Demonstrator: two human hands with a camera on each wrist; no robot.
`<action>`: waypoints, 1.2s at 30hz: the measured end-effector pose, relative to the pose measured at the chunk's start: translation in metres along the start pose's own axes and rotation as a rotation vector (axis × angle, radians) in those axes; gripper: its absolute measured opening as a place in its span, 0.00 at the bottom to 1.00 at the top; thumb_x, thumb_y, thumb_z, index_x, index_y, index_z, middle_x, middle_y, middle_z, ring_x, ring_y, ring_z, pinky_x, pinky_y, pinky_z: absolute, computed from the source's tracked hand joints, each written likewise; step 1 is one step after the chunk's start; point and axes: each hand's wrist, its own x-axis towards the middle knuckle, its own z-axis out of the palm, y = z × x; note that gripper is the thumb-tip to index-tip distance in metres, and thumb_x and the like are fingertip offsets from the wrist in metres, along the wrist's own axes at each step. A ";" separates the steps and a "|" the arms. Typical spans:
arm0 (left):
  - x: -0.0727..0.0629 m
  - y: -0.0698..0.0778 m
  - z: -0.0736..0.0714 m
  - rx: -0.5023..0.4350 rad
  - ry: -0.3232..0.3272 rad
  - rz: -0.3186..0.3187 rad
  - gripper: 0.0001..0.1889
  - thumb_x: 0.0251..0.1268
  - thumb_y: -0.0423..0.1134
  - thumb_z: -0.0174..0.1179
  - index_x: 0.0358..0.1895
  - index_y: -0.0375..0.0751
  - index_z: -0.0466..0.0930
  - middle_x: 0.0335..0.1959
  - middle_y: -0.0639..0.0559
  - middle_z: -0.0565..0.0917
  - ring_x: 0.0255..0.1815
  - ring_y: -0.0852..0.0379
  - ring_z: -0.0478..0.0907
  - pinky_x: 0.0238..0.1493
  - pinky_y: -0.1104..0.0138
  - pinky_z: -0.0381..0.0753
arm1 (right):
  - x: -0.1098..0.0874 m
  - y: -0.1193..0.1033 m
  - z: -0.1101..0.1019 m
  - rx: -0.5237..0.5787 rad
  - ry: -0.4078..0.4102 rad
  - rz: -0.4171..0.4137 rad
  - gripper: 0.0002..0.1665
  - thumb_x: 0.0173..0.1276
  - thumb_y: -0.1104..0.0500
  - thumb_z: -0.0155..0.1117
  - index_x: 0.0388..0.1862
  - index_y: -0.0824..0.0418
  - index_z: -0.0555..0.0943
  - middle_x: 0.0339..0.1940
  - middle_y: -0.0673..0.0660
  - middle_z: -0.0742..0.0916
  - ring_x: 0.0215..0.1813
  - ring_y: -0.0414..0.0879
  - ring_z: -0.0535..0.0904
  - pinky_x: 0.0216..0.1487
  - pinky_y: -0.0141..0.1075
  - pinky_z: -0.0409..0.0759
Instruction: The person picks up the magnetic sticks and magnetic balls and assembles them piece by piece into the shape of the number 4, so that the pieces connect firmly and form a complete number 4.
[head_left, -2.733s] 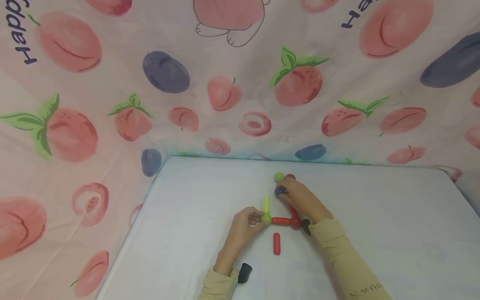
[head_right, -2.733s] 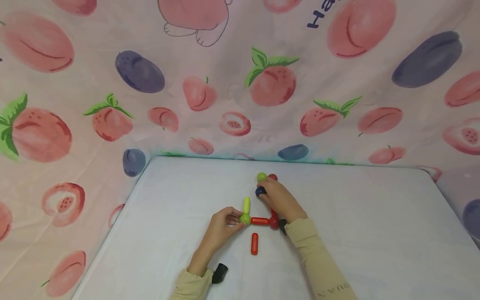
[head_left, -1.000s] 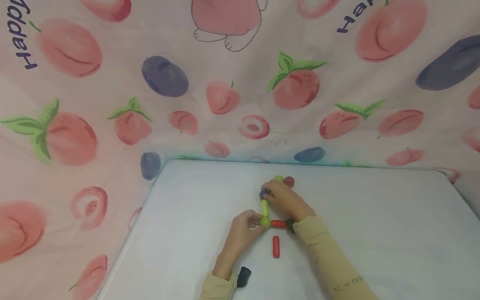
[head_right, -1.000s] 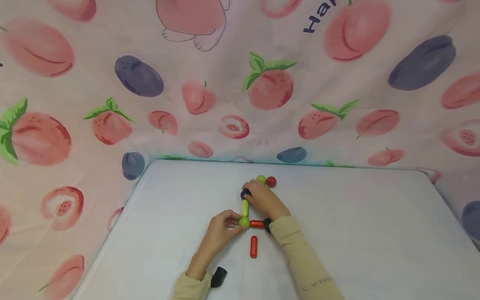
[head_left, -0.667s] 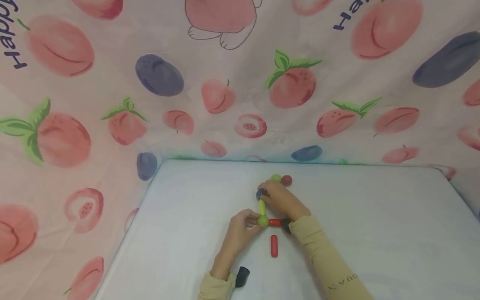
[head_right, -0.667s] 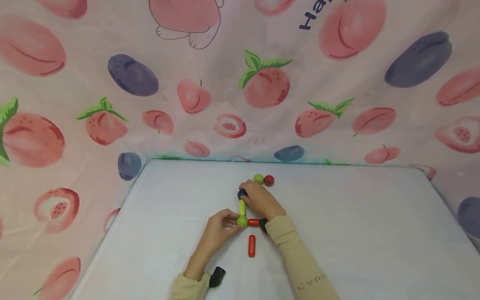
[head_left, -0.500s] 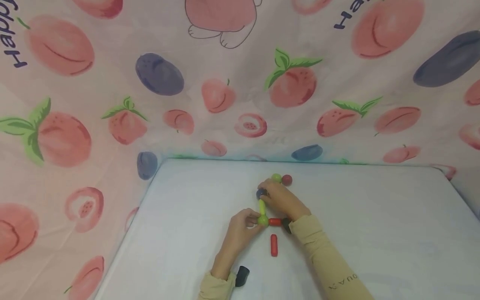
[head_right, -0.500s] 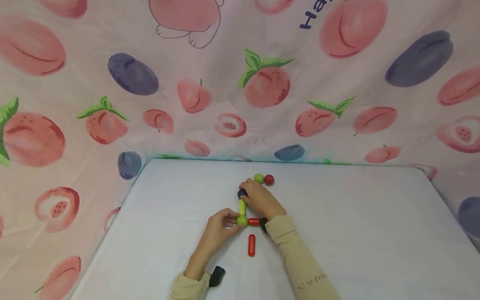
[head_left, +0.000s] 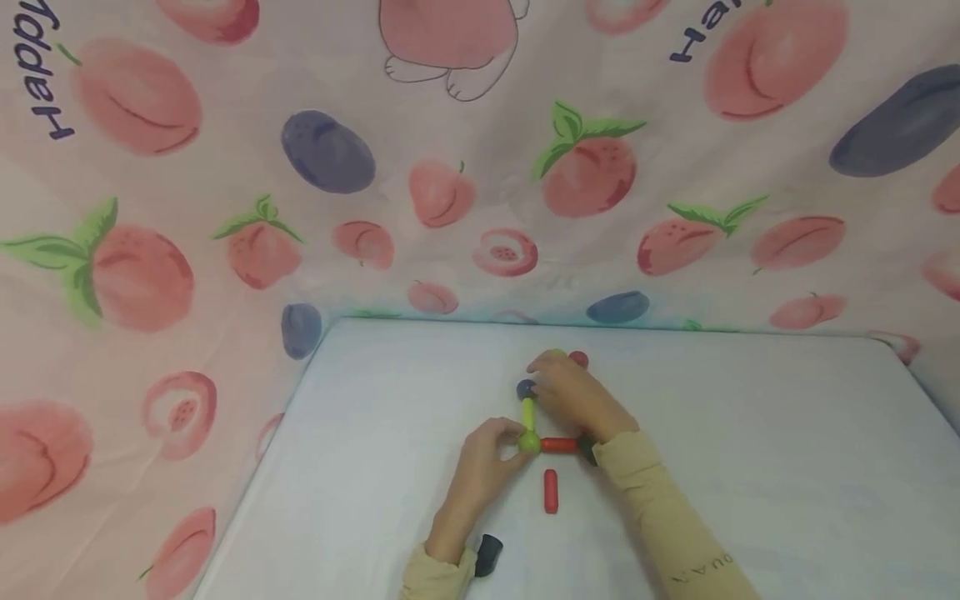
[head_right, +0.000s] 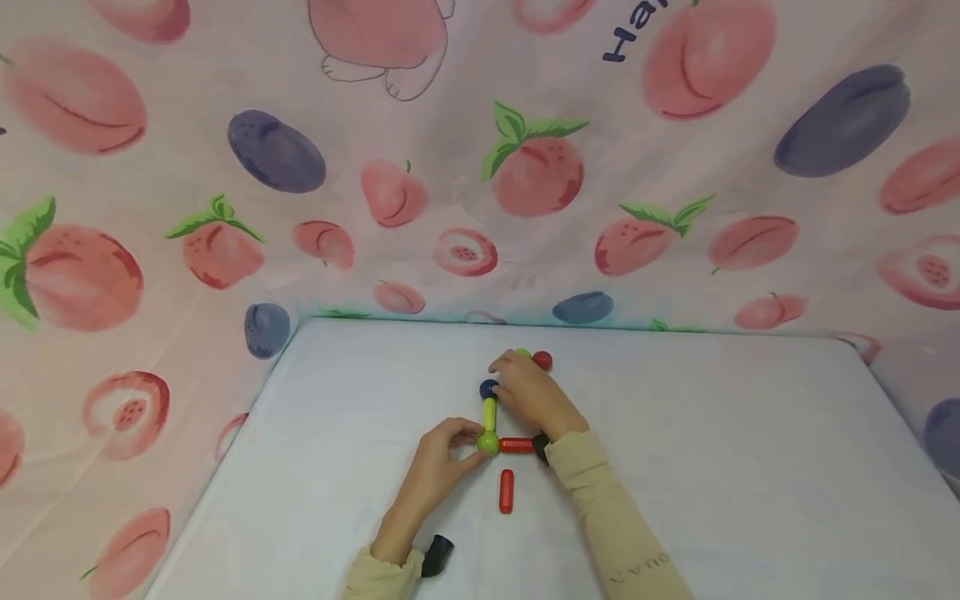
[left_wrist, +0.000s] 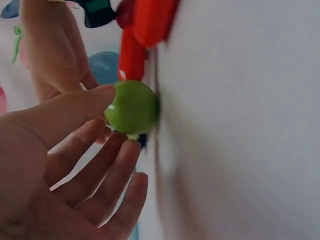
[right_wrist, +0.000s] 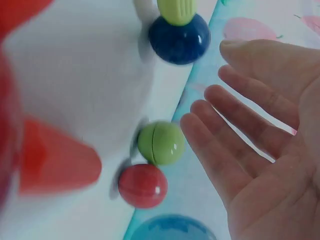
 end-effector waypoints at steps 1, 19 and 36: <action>-0.001 0.003 -0.001 0.006 0.005 0.008 0.17 0.54 0.43 0.68 0.48 0.51 0.79 0.45 0.58 0.82 0.49 0.59 0.78 0.54 0.63 0.78 | -0.001 0.001 -0.002 -0.015 0.009 -0.012 0.12 0.64 0.63 0.59 0.46 0.61 0.82 0.52 0.54 0.82 0.59 0.50 0.74 0.64 0.44 0.73; 0.000 0.042 0.010 -0.043 -0.089 0.081 0.17 0.55 0.42 0.68 0.50 0.56 0.80 0.48 0.61 0.81 0.51 0.60 0.76 0.54 0.66 0.77 | -0.015 0.032 -0.017 0.082 0.108 0.022 0.17 0.63 0.63 0.63 0.51 0.64 0.78 0.54 0.61 0.78 0.61 0.55 0.70 0.65 0.49 0.70; 0.014 0.047 0.028 -0.047 -0.189 0.152 0.19 0.56 0.40 0.67 0.52 0.47 0.79 0.50 0.57 0.83 0.51 0.63 0.78 0.52 0.71 0.78 | -0.018 0.045 -0.013 0.012 0.106 0.056 0.22 0.62 0.64 0.64 0.55 0.68 0.76 0.56 0.64 0.77 0.63 0.57 0.69 0.65 0.50 0.69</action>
